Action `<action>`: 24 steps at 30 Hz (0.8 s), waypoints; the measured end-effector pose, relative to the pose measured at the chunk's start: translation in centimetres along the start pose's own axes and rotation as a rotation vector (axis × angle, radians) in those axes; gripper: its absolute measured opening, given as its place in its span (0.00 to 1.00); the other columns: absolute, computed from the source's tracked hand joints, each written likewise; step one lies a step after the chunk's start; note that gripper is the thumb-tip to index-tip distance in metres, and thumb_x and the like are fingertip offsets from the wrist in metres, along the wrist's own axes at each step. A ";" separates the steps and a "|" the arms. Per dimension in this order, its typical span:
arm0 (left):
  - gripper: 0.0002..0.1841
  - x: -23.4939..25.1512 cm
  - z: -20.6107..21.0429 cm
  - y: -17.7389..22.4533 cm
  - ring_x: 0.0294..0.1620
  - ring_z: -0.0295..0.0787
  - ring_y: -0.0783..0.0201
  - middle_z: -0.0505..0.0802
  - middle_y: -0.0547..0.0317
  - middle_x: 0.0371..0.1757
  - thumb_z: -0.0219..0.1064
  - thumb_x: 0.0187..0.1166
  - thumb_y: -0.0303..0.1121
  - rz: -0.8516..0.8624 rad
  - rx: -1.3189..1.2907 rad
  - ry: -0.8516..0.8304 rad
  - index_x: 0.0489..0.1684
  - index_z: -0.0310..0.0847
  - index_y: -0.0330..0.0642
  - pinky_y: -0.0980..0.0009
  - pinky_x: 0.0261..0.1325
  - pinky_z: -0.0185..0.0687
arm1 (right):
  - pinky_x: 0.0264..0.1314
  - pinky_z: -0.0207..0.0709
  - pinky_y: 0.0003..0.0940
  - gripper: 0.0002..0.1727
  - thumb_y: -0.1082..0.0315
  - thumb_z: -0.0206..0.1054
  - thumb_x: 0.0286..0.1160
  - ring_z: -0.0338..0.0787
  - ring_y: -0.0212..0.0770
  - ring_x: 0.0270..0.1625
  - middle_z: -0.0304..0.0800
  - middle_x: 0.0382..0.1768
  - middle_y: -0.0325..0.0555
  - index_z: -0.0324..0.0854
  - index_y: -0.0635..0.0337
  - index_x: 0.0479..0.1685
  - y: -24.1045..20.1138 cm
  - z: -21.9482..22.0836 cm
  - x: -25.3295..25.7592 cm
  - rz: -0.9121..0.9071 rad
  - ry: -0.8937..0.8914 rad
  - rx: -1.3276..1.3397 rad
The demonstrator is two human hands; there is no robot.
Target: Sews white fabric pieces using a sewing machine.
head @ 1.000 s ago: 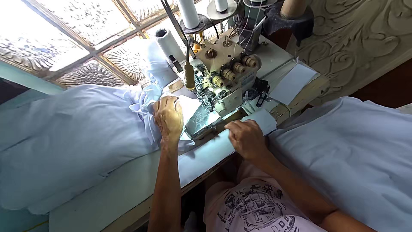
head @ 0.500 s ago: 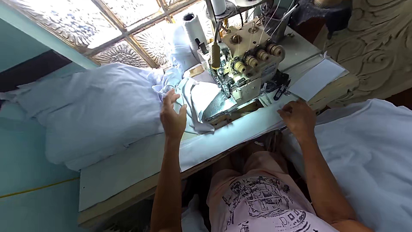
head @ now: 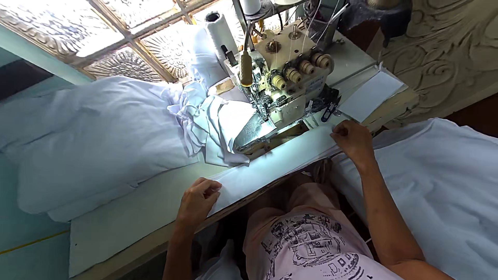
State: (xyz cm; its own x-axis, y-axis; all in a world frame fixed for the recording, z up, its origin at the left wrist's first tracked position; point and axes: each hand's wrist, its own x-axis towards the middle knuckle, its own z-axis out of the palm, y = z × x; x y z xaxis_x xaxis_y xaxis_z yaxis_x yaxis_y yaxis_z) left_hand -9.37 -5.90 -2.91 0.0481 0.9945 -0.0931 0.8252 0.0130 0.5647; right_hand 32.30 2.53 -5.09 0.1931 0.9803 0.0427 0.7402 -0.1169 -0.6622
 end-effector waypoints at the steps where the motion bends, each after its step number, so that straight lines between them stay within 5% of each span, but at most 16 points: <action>1: 0.09 -0.1 0.0 -0.1 0.39 0.88 0.57 0.90 0.42 0.46 0.70 0.70 0.17 -0.005 -0.002 0.011 0.46 0.90 0.29 0.64 0.44 0.85 | 0.40 0.76 0.63 0.09 0.69 0.73 0.77 0.87 0.60 0.39 0.88 0.37 0.60 0.85 0.66 0.46 0.1 0.0 -0.1 -0.007 0.007 -0.003; 7: 0.10 -0.6 -0.3 -0.8 0.39 0.88 0.60 0.88 0.42 0.46 0.71 0.68 0.15 -0.021 -0.034 0.042 0.45 0.89 0.29 0.69 0.44 0.86 | 0.39 0.76 0.58 0.08 0.69 0.71 0.79 0.85 0.57 0.36 0.86 0.36 0.59 0.84 0.66 0.46 0.8 -0.5 0.1 0.001 0.080 0.049; 13: 0.17 -0.6 -0.8 -1.6 0.40 0.88 0.56 0.87 0.38 0.56 0.74 0.67 0.16 -0.070 -0.043 0.060 0.55 0.87 0.29 0.63 0.43 0.86 | 0.49 0.76 0.69 0.16 0.63 0.63 0.84 0.87 0.67 0.46 0.86 0.45 0.68 0.81 0.71 0.55 4.1 -3.1 1.2 0.079 0.308 -0.007; 17: 0.17 -0.5 -0.7 -2.2 0.38 0.85 0.60 0.86 0.41 0.57 0.75 0.68 0.17 -0.079 -0.053 0.063 0.56 0.88 0.32 0.66 0.41 0.82 | 0.53 0.74 0.67 0.19 0.63 0.61 0.85 0.86 0.67 0.50 0.85 0.49 0.70 0.78 0.73 0.60 3.6 -3.9 1.1 0.145 0.414 -0.005; 21: 0.12 -0.6 -0.6 -2.2 0.41 0.86 0.59 0.86 0.42 0.58 0.75 0.66 0.15 -0.053 -0.099 0.080 0.47 0.88 0.31 0.65 0.42 0.84 | 0.53 0.78 0.46 0.19 0.63 0.58 0.85 0.84 0.48 0.47 0.82 0.51 0.61 0.74 0.73 0.62 2.7 -4.8 0.6 0.076 0.451 0.180; 24: 0.09 -0.8 -0.3 -2.7 0.41 0.87 0.60 0.86 0.41 0.59 0.77 0.65 0.15 -0.020 -0.124 0.110 0.40 0.86 0.29 0.65 0.43 0.86 | 0.48 0.82 0.26 0.08 0.69 0.54 0.85 0.84 0.25 0.42 0.82 0.49 0.37 0.69 0.62 0.55 1.5 -6.5 0.5 0.001 0.437 0.561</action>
State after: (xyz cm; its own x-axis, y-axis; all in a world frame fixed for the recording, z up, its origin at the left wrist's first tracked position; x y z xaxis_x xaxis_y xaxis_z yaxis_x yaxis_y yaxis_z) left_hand -11.82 -6.70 -4.11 -0.0354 0.9992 -0.0194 0.7492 0.0394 0.6611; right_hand 37.65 1.76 -1.17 0.5213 0.8127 0.2602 0.3195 0.0969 -0.9426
